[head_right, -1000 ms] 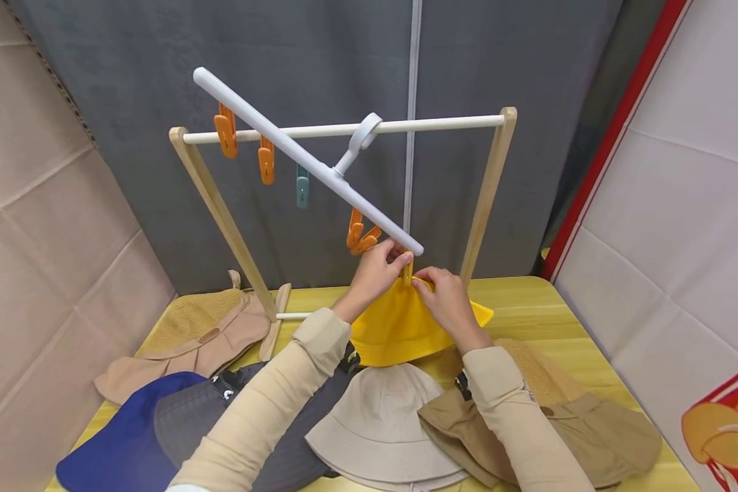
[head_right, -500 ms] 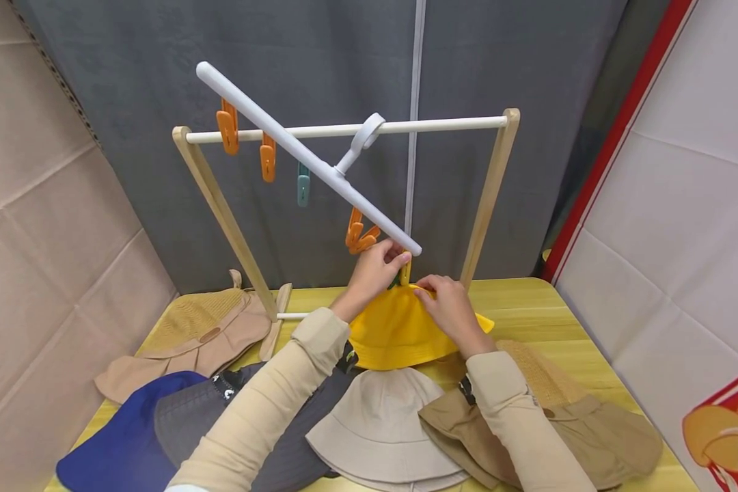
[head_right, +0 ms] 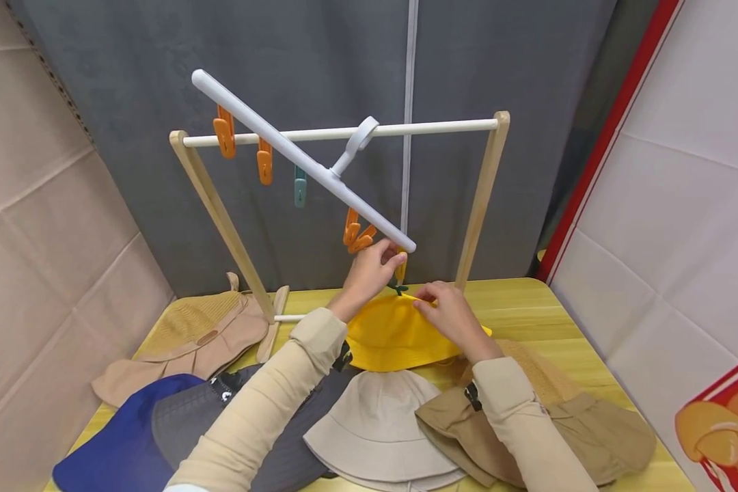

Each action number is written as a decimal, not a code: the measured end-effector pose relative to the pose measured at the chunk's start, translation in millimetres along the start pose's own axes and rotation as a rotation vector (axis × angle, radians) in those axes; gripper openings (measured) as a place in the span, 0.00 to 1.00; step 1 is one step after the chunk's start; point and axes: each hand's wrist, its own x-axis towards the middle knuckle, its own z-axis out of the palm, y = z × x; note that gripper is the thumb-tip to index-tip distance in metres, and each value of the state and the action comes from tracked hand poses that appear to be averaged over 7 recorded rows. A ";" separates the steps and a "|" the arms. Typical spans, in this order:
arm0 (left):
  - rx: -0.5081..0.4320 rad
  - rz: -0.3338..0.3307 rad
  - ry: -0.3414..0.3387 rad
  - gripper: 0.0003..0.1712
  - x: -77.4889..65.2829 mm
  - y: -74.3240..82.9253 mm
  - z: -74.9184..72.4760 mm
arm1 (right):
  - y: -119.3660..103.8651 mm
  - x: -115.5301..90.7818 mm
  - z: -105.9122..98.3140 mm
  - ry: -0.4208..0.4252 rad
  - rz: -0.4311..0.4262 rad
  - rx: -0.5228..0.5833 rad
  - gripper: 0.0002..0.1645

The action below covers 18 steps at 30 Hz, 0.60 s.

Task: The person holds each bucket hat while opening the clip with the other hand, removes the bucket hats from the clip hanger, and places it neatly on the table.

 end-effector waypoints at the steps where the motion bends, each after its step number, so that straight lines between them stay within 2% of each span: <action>1: 0.012 0.006 -0.007 0.14 -0.4 -0.9 -0.3 | -0.1 -0.9 -1.0 0.006 -0.007 0.005 0.09; 6: 0.047 0.062 -0.024 0.20 -3.5 -8.3 -2.0 | -4.5 -3.7 -9.1 0.059 -0.003 0.043 0.08; 10: 0.075 0.124 -0.036 0.18 -8.8 -18.1 -0.3 | -10.5 -5.6 -21.2 0.120 0.028 0.044 0.08; 14: 0.096 0.146 -0.046 0.14 -16.7 -35.8 0.6 | -15.2 -7.8 -38.7 0.207 0.012 0.017 0.07; 18: 0.113 0.127 -0.018 0.12 -24.0 -59.9 -8.1 | -15.0 -11.2 -61.3 0.292 -0.007 -0.007 0.06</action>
